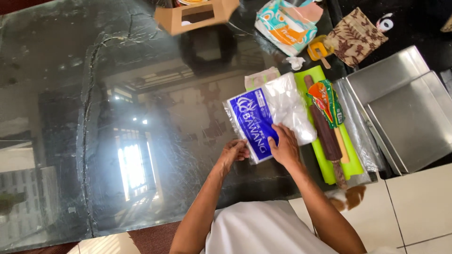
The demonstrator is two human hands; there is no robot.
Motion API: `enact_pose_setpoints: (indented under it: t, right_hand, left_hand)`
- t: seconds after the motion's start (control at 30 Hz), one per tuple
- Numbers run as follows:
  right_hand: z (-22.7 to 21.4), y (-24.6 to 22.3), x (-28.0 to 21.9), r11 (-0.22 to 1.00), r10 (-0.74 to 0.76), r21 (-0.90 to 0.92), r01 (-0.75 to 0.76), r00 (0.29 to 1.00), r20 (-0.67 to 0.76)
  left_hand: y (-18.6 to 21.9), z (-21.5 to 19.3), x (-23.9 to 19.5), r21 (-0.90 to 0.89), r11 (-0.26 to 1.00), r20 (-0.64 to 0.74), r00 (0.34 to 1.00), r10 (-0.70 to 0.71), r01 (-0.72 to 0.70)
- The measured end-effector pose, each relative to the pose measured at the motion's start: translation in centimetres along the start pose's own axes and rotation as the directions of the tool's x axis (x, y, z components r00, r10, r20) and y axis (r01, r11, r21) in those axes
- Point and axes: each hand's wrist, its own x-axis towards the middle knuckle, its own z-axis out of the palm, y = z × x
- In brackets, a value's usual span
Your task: Packaging a roll cake into a plastic bag and a tart into a cardboard box.
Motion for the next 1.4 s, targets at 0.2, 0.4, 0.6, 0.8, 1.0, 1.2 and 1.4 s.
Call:
enact_pose_setpoints:
  t: [0.2,0.4,0.6,0.8,1.0,1.2,1.4]
  right_hand:
    - [0.0,-1.3,-1.5,0.982,-0.116,0.157,0.106,0.992,0.056]
    - [-1.7,-0.4,-0.6,0.993,0.049,0.117,-0.007,0.933,-0.355]
    - [0.7,3.9,1.0,0.984,0.124,0.164,-0.066,0.920,-0.371]
    - [2.4,4.3,2.0,0.941,0.221,0.294,-0.166,0.961,-0.165]
    - [1.4,1.0,0.8,0.925,0.085,0.379,-0.021,0.984,-0.155]
    - [0.5,-3.1,1.4,0.995,0.007,0.093,0.024,0.945,-0.327]
    - [2.0,-4.9,3.7,0.962,-0.236,-0.160,0.220,0.967,-0.091]
  left_hand:
    - [-4.3,-2.9,1.7,0.076,0.979,-0.204,0.958,0.202,-0.191]
    - [-3.0,-5.3,-0.8,0.140,0.940,-0.308,0.889,0.339,-0.310]
    - [-3.3,-5.7,-0.8,0.062,0.988,-0.320,0.934,0.157,-0.144]
    - [-1.6,-5.8,-2.0,0.005,0.992,-0.230,0.966,0.121,-0.123]
    - [-5.8,-11.2,-2.2,0.000,0.913,-0.360,0.852,0.380,-0.407]
    - [-3.6,-16.0,-7.2,-0.100,0.956,-0.517,0.835,0.188,-0.277]
    - [-3.8,-16.3,-7.4,-0.094,0.951,-0.581,0.792,0.188,-0.294]
